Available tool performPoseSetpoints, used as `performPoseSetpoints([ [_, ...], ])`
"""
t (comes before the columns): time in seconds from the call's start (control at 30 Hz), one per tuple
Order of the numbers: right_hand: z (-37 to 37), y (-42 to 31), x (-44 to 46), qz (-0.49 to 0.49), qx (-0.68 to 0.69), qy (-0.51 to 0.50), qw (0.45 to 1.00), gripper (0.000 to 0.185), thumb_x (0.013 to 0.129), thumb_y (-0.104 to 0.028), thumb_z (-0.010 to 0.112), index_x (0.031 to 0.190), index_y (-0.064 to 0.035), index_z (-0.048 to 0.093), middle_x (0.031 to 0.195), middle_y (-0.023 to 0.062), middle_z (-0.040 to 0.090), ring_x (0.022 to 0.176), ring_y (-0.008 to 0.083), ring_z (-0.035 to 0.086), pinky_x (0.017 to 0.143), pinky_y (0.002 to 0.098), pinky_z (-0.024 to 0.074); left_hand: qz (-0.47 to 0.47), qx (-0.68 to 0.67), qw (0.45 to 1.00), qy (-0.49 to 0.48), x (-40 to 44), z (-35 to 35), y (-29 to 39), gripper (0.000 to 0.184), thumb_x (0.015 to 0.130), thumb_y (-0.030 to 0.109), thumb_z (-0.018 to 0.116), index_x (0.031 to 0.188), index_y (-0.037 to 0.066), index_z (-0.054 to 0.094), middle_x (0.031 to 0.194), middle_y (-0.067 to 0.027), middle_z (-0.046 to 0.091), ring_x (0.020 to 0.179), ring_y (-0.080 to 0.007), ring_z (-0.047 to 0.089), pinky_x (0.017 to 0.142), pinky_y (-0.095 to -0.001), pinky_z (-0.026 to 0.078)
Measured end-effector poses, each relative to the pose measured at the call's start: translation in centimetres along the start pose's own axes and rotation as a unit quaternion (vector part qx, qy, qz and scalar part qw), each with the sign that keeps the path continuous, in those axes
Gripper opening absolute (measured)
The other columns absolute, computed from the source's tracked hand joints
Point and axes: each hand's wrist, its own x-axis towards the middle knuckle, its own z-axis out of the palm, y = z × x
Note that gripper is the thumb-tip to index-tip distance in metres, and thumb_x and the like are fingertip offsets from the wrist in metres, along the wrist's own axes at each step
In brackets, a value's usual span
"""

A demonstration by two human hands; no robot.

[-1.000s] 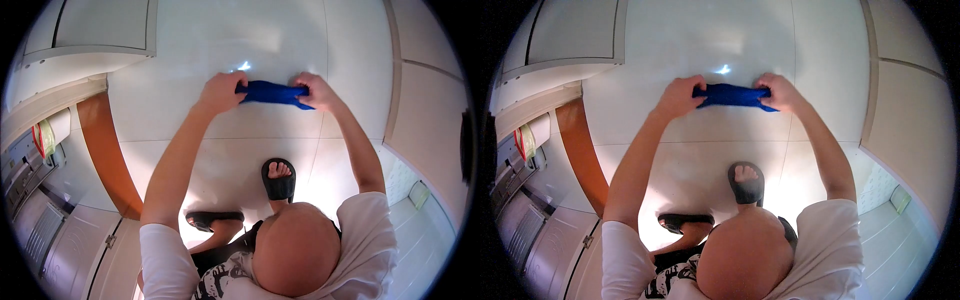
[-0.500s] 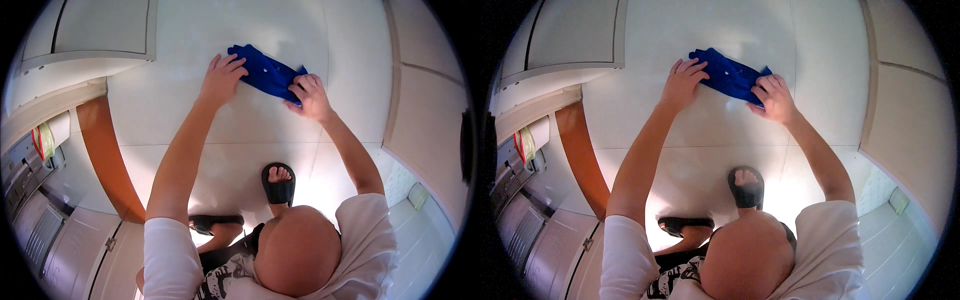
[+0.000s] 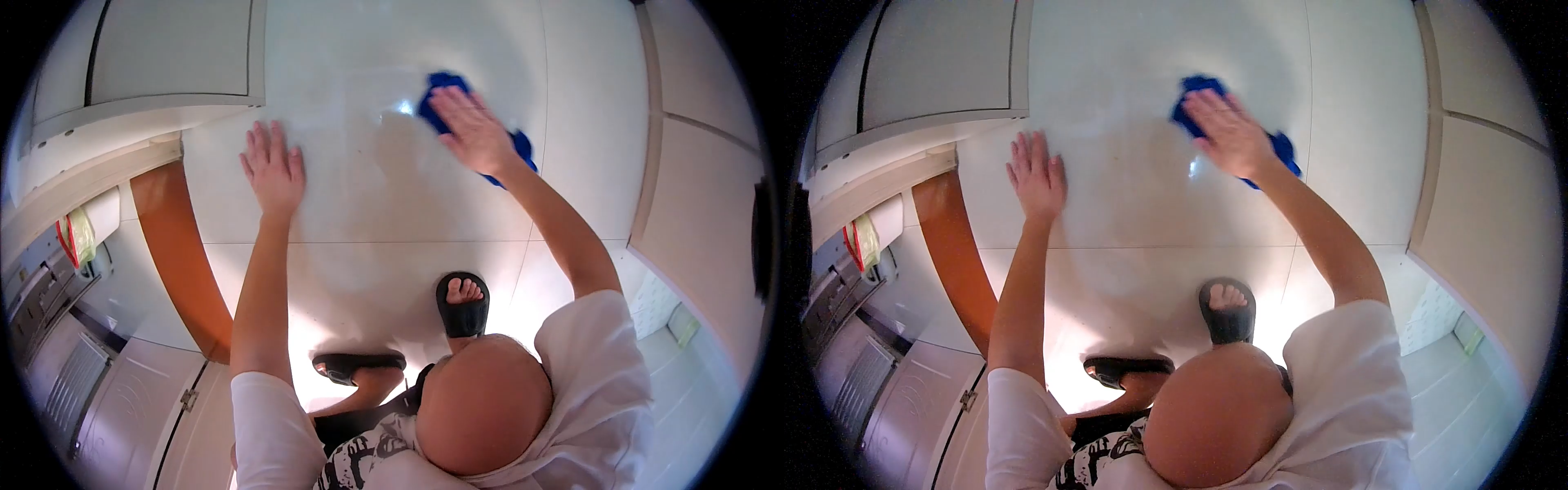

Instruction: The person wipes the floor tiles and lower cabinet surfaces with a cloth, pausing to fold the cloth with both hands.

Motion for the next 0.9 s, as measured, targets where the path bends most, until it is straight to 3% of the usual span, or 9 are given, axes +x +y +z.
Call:
performPoseSetpoints([
  [0.17, -1.0, 13.0, -16.8, 0.285, -0.05, 0.159, 0.944, 0.062, 0.101, -0.012, 0.054, 0.16, -0.0014, 0.038, 0.168, 0.0197, 0.035, 0.156, 0.039, 0.03, 0.129, 0.047, 0.0217, -0.097, 0.033, 0.994, 0.035, -2.0, 1.5, -3.6, 0.066, 0.106, 0.042, 0.046, 0.165, 0.015, 0.034, 0.173, -0.0151, 0.025, 0.161, -0.0366, 0.019, 0.127, -0.062, 0.007],
  [0.27, 0.8, 19.2, -28.7, 0.429, -0.122, 0.205, 0.871, 0.059, 0.109, -0.022, 0.046, 0.163, -0.0035, 0.033, 0.17, 0.0191, 0.031, 0.158, 0.0397, 0.025, 0.13, 0.0473, 0.0193, -0.108, 0.025, 0.992, 0.055, -2.0, 1.6, -3.3, 0.068, 0.105, 0.042, 0.047, 0.165, 0.014, 0.034, 0.173, -0.0158, 0.026, 0.16, -0.0357, 0.02, 0.127, -0.061, 0.006],
  [0.33, 1.3, 19.3, -28.8, 0.478, -0.14, 0.209, 0.842, 0.06, 0.11, -0.026, 0.045, 0.164, -0.005, 0.031, 0.17, 0.0189, 0.03, 0.158, 0.0406, 0.023, 0.13, 0.0478, 0.0183, -0.099, 0.029, 0.994, 0.045, -2.1, 1.7, -3.4, 0.067, 0.105, 0.042, 0.047, 0.165, 0.014, 0.035, 0.172, -0.0164, 0.027, 0.16, -0.0352, 0.021, 0.127, -0.0606, 0.006],
  [0.53, 2.9, 7.8, -12.1, 0.281, -0.061, 0.239, 0.927, 0.066, 0.102, -0.018, 0.05, 0.163, -0.0018, 0.032, 0.169, 0.0207, 0.031, 0.157, 0.0433, 0.027, 0.129, 0.0537, 0.0198, -0.094, 0.031, 0.995, 0.033, -2.1, 1.7, -3.3, 0.065, 0.107, 0.044, 0.043, 0.166, 0.017, 0.033, 0.172, -0.0155, 0.027, 0.161, -0.0327, 0.02, 0.127, -0.061, 0.009],
  [0.63, 4.7, -4.4, -1.8, 0.241, -0.028, 0.069, 0.968, 0.065, 0.097, -0.022, 0.051, 0.158, -0.0006, 0.041, 0.168, 0.0197, 0.034, 0.156, 0.0389, 0.03, 0.128, 0.0532, 0.022, -0.094, 0.028, 0.995, 0.031, -2.2, 1.5, -3.3, 0.065, 0.107, 0.042, 0.043, 0.166, 0.017, 0.034, 0.172, -0.0156, 0.027, 0.16, -0.0329, 0.021, 0.126, -0.0611, 0.009],
  [0.67, 4.9, -9.4, 0.8, 0.216, 0.05, 0.114, 0.969, 0.064, 0.095, -0.02, 0.05, 0.155, 0.0022, 0.044, 0.163, 0.0216, 0.041, 0.154, 0.0407, 0.033, 0.127, 0.0548, 0.0244, -0.095, 0.028, 0.995, 0.029, -2.2, 1.4, -3.4, 0.065, 0.106, 0.042, 0.044, 0.166, 0.017, 0.034, 0.172, -0.0161, 0.028, 0.16, -0.0336, 0.021, 0.127, -0.061, 0.009],
  [0.7, 5.0, -13.8, 3.1, 0.198, -0.02, 0.015, 0.98, 0.061, 0.098, -0.023, 0.05, 0.155, -0.0021, 0.046, 0.164, 0.0171, 0.042, 0.153, 0.036, 0.037, 0.127, 0.0545, 0.0252, -0.095, 0.027, 0.995, 0.028, -2.2, 1.4, -3.5, 0.066, 0.105, 0.041, 0.046, 0.165, 0.016, 0.034, 0.171, -0.0166, 0.028, 0.16, -0.0342, 0.022, 0.127, -0.0608, 0.009],
  [0.77, 6.5, -20.6, 5.5, 0.11, 0.038, -0.022, 0.993, 0.059, 0.099, -0.027, 0.052, 0.153, -0.0031, 0.049, 0.165, 0.0133, 0.042, 0.154, 0.0325, 0.037, 0.126, 0.0534, 0.0258, -0.098, 0.024, 0.995, 0.025, -2.2, 1.5, -3.5, 0.067, 0.104, 0.04, 0.047, 0.165, 0.016, 0.034, 0.171, -0.017, 0.029, 0.16, -0.0349, 0.022, 0.127, -0.0608, 0.009],
  [0.9, 8.3, -21.5, 4.1, 0.045, 0.094, 0.066, 0.992, 0.064, 0.093, -0.025, 0.062, 0.151, -0.0006, 0.051, 0.162, 0.0151, 0.045, 0.151, 0.0331, 0.04, 0.125, 0.0528, 0.0294, -0.091, 0.024, 0.995, 0.027, -2.0, 1.6, -3.9, 0.067, 0.104, 0.04, 0.046, 0.166, 0.017, 0.034, 0.171, -0.0171, 0.029, 0.16, -0.0352, 0.022, 0.127, -0.0614, 0.009],
])
